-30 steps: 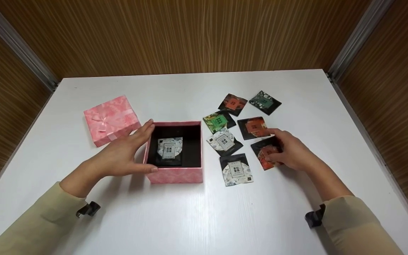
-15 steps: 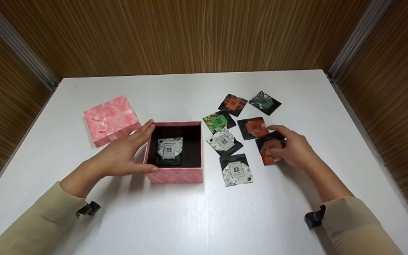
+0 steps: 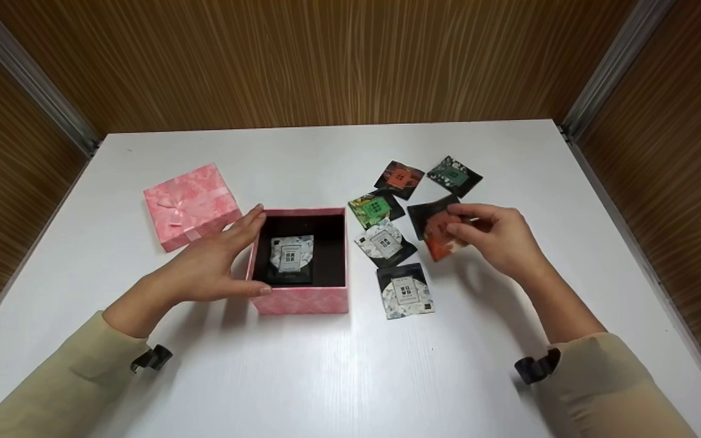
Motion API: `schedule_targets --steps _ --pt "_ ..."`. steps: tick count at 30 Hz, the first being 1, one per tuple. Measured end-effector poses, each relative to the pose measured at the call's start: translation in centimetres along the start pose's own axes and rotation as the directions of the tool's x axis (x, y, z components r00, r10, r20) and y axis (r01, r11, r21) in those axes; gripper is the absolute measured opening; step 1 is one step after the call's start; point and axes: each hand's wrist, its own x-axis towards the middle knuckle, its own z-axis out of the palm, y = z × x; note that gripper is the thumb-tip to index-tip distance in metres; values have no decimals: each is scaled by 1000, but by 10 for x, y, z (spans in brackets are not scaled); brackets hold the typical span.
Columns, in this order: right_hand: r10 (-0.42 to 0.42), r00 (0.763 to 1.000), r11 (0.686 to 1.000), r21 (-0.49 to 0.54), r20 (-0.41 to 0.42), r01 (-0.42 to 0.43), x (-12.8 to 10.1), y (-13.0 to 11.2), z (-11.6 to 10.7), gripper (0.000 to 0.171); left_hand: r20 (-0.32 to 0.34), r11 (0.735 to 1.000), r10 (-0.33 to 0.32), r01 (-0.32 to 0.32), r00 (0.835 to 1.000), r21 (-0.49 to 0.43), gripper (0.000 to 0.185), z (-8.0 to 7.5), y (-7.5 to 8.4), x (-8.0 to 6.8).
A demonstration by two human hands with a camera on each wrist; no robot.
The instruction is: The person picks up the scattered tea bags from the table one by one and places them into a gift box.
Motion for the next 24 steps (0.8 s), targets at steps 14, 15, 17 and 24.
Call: schedule_targets --steps 14,15,17,24 --pt "-177 979 980 107 101 166 6 -82 46 49 -2 1000 -5 5 1000 -9 132 0 0 0" --pt "-178 978 980 115 110 165 7 -88 51 50 -1 1000 -5 5 1000 -8 132 0 0 0" --pt "-175 975 979 130 138 158 9 -98 62 53 -3 1000 -5 5 1000 -5 133 1 0 -1" --pt "-178 961 984 68 213 167 18 -122 99 49 4 1000 -13 14 1000 -11 133 0 0 0"
